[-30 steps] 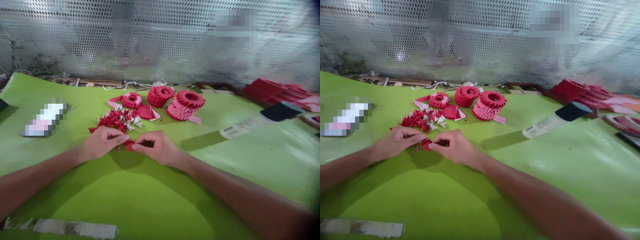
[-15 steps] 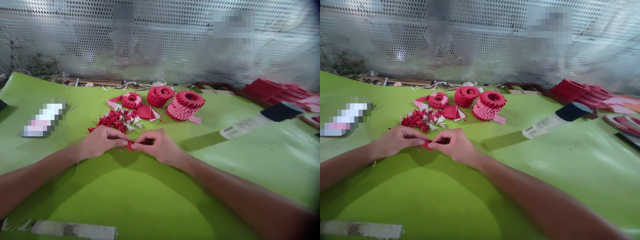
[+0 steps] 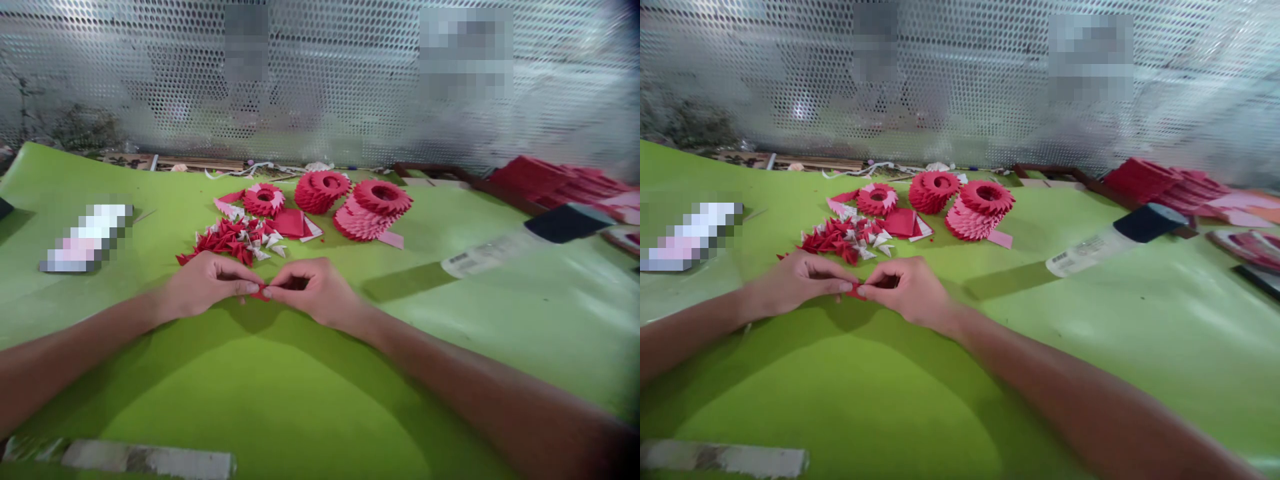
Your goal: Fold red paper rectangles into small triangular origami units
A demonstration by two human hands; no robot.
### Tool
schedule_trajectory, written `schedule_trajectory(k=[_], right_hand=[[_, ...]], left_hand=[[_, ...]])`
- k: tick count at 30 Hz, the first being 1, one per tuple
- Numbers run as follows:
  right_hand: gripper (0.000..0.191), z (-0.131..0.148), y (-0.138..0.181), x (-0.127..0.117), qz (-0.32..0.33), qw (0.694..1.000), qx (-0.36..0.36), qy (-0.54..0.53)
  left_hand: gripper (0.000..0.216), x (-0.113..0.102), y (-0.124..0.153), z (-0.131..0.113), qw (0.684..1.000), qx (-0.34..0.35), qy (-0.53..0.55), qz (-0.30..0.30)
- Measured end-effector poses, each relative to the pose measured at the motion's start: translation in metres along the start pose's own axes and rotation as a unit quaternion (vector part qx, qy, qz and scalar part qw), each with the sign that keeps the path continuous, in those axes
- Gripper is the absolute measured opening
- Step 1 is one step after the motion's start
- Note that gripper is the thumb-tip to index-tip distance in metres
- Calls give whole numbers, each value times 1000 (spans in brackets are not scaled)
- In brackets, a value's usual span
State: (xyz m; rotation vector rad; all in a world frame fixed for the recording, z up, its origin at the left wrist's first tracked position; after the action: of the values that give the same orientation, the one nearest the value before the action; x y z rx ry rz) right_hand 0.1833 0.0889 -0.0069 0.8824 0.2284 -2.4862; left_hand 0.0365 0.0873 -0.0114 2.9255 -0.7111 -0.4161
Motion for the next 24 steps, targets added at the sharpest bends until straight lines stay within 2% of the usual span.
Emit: schedule_trajectory(k=[9, 16, 24], right_hand=[[17, 3, 0, -1, -16, 1000, -12, 11], [17, 5, -1, -1, -22, 999, -34, 22], [14, 29, 5, -11, -59, 985, -144, 69]], left_hand=[[31, 3, 1, 0, 1000, -6, 5, -1], [30, 2, 4, -2, 999, 11, -26, -35], [24, -5, 8, -14, 994, 71, -26, -78]])
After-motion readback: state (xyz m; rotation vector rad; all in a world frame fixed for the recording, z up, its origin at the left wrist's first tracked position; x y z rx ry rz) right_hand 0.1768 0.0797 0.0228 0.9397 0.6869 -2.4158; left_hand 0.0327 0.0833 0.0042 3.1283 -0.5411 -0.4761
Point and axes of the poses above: each hand's wrist, its own y-axis away from the middle knuckle, its own x-axis out of the palm, z = x × y, the point moved 9 cm from there along -y, towards the middle knuckle, and after that the axes turned 13 degrees about y, right-handed, at the moved point
